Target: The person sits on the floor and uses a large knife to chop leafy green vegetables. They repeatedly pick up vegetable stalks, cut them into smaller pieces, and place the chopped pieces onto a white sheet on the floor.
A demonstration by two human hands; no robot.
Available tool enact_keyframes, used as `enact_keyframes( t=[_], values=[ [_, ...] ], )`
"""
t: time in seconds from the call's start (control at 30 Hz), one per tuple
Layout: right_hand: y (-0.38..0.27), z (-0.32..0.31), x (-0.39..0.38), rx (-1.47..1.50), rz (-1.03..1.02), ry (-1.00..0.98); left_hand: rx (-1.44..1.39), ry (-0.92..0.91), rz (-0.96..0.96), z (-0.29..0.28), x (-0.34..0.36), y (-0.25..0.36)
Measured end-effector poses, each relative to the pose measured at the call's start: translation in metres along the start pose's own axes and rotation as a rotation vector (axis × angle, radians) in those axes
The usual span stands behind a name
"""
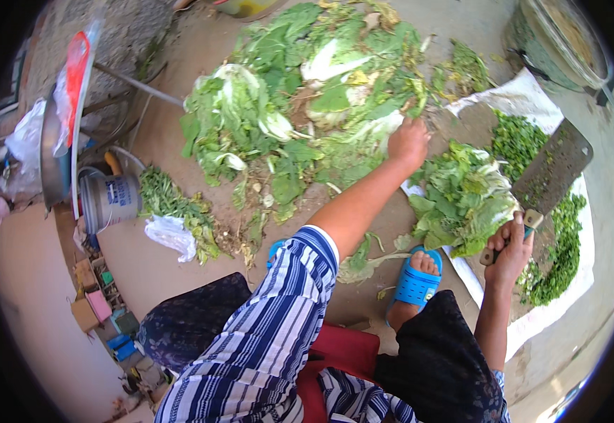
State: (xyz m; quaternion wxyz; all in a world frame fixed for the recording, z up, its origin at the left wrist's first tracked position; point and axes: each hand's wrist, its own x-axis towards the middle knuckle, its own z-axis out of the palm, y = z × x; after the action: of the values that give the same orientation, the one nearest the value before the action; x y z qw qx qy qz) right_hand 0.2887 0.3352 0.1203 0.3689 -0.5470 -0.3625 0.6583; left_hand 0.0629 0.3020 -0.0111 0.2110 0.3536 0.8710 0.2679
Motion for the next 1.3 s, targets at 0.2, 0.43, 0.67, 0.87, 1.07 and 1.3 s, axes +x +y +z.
enact_keyframes(
  t=[0.2,0.43,0.67,0.87,1.07,1.3],
  values=[
    [0.006,0.017,-0.015,-0.014,0.031,-0.073,-0.219,0.564,-0.232,-0.096,0.011,-0.058],
    [0.022,0.033,-0.033,-0.091,0.083,-0.190,0.483,0.457,-0.258,-0.189,-0.104,-0.224],
    [0.036,0.056,-0.049,-0.193,0.117,-0.256,1.065,0.092,0.053,-0.241,-0.135,-0.291],
    [0.051,0.079,-0.068,-0.215,0.171,-0.355,0.925,0.261,0.130,-0.280,-0.132,-0.282],
    [0.057,0.086,-0.080,-0.279,0.166,-0.414,0.536,0.913,-0.217,-0.345,-0.133,-0.242],
    [0.061,0.091,-0.085,-0.267,0.181,-0.464,-0.107,1.084,-0.124,-0.376,-0.131,-0.252]
  ],
)
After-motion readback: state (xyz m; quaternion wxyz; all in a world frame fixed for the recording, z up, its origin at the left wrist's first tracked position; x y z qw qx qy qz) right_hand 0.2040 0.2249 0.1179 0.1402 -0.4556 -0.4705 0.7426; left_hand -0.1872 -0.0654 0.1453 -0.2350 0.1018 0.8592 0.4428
